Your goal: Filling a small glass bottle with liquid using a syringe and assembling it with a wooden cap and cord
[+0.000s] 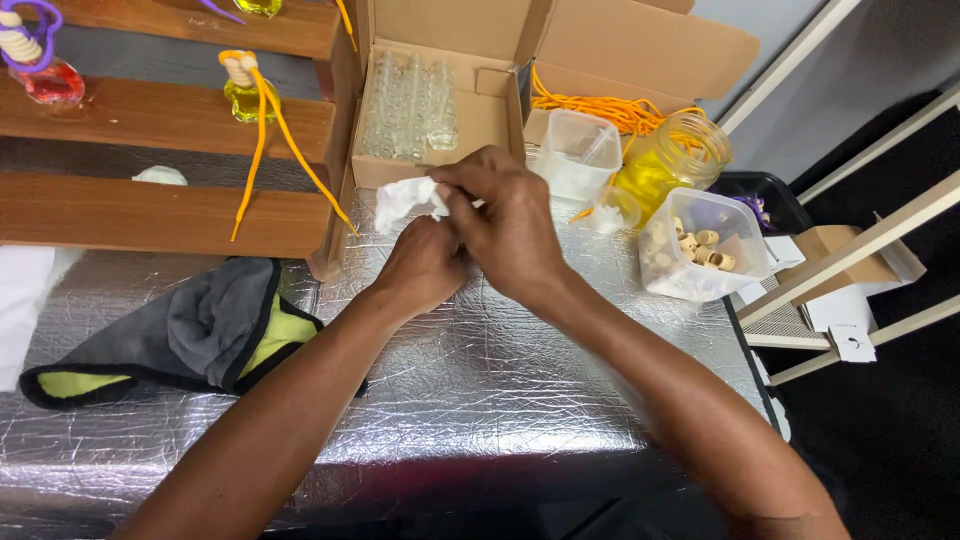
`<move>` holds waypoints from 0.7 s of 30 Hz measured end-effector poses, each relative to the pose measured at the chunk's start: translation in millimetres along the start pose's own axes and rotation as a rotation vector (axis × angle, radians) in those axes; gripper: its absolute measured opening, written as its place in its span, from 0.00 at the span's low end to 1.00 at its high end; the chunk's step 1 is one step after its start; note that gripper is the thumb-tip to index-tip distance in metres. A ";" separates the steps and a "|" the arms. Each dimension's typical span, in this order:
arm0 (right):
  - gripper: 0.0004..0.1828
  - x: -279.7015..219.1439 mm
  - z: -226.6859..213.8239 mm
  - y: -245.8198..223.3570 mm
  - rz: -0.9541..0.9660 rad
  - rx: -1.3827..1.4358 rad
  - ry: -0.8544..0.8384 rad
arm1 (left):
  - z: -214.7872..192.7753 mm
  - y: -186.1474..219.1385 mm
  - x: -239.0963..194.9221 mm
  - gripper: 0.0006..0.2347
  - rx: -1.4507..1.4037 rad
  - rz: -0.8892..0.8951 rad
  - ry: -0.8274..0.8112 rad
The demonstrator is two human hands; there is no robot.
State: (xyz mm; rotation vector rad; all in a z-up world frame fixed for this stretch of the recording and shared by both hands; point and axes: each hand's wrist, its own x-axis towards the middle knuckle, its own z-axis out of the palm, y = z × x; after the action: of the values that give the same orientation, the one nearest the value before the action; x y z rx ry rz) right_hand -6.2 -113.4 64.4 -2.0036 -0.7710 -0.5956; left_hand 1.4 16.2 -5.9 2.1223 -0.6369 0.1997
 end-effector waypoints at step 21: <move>0.19 73.6 -141.4 135.5 -0.011 -1.115 -0.440 | 11.2 -6.4 4.5 0.10 0.144 0.028 -0.005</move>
State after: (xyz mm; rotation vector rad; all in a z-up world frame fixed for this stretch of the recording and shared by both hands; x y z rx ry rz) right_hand 125.3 -270.5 106.9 -3.2345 -0.7727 -0.6703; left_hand 7.5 8.6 -15.4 2.2530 -0.6730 0.2629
